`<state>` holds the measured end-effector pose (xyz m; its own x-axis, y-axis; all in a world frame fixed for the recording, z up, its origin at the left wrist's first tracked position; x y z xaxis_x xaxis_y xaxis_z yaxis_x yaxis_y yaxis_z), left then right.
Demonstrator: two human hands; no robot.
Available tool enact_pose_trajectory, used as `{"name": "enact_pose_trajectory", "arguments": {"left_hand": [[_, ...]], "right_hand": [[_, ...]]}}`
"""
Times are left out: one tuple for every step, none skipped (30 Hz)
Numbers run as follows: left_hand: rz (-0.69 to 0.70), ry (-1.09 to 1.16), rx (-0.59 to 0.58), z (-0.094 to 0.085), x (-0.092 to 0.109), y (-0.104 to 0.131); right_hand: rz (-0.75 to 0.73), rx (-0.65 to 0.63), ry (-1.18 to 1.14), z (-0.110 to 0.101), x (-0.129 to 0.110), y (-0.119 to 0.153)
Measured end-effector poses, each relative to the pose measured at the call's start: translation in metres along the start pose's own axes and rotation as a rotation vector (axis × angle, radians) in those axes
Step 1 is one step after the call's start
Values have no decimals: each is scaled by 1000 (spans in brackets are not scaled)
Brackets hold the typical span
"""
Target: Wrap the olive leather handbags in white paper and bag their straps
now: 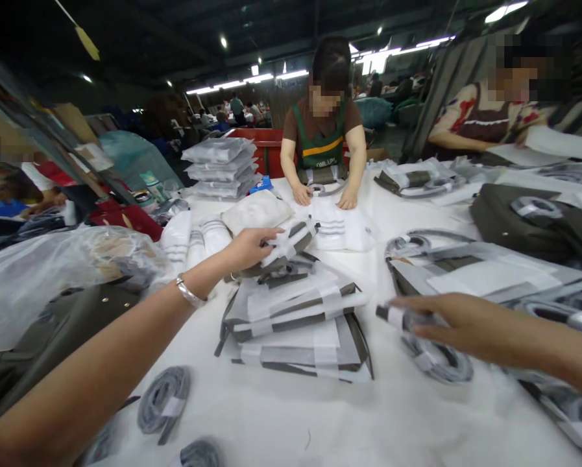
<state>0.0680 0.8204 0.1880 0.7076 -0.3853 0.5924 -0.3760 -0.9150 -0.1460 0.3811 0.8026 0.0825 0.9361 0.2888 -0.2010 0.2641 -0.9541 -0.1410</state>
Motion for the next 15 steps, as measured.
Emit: {"name": "enact_pose_trajectory", "arguments": {"left_hand": [[-9, 35, 46, -14, -6, -2], [-22, 72, 85, -26, -12, -4], [-39, 111, 116, -38, -20, -5], [-57, 151, 137, -48, -28, -6], [-74, 190, 152, -56, -36, -7], [-91, 227, 163, -62, -44, -7], [-105, 260, 172, -67, -51, -6], [-117, 289, 182, -70, -58, -4], [-126, 313, 193, -73, -64, -1], [-132, 333, 204, -74, -69, 2], [-135, 348, 215, -74, -72, 5], [-136, 358, 226, -74, -75, 8], [-135, 363, 234, -72, -77, 11], [-133, 364, 240, -70, -78, 14], [-129, 362, 243, -68, -79, 17]], "right_hand": [[-10, 6, -24, -7, -8, 3], [-21, 5, -50, -14, -18, 5], [-35, -1, -78, -20, -31, 5], [-56, -10, -109, -25, -47, 3], [-89, -21, -144, -30, -65, -2], [-135, -38, -185, -33, -86, -9], [-188, -60, -224, -34, -107, -18], [-241, -84, -259, -32, -129, -29], [-290, -116, -287, -26, -150, -42], [-314, -143, -296, -16, -168, -57], [-323, -164, -298, -3, -183, -73], [-330, -188, -297, 13, -197, -88], [-337, -213, -296, 31, -210, -101], [-347, -239, -298, 49, -221, -112], [-361, -264, -302, 67, -231, -120]]}}
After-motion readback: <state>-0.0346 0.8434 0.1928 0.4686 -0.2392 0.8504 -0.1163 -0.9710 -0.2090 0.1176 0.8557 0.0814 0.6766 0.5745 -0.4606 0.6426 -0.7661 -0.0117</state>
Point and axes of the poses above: each hand's wrist, its own y-axis away from the middle knuckle, its own z-axis out of the palm, x = y × z, the point moved 10 cm from there along -y, towards the middle knuckle, and after that the axes turned 1 degree about y, right-handed, at the moved point
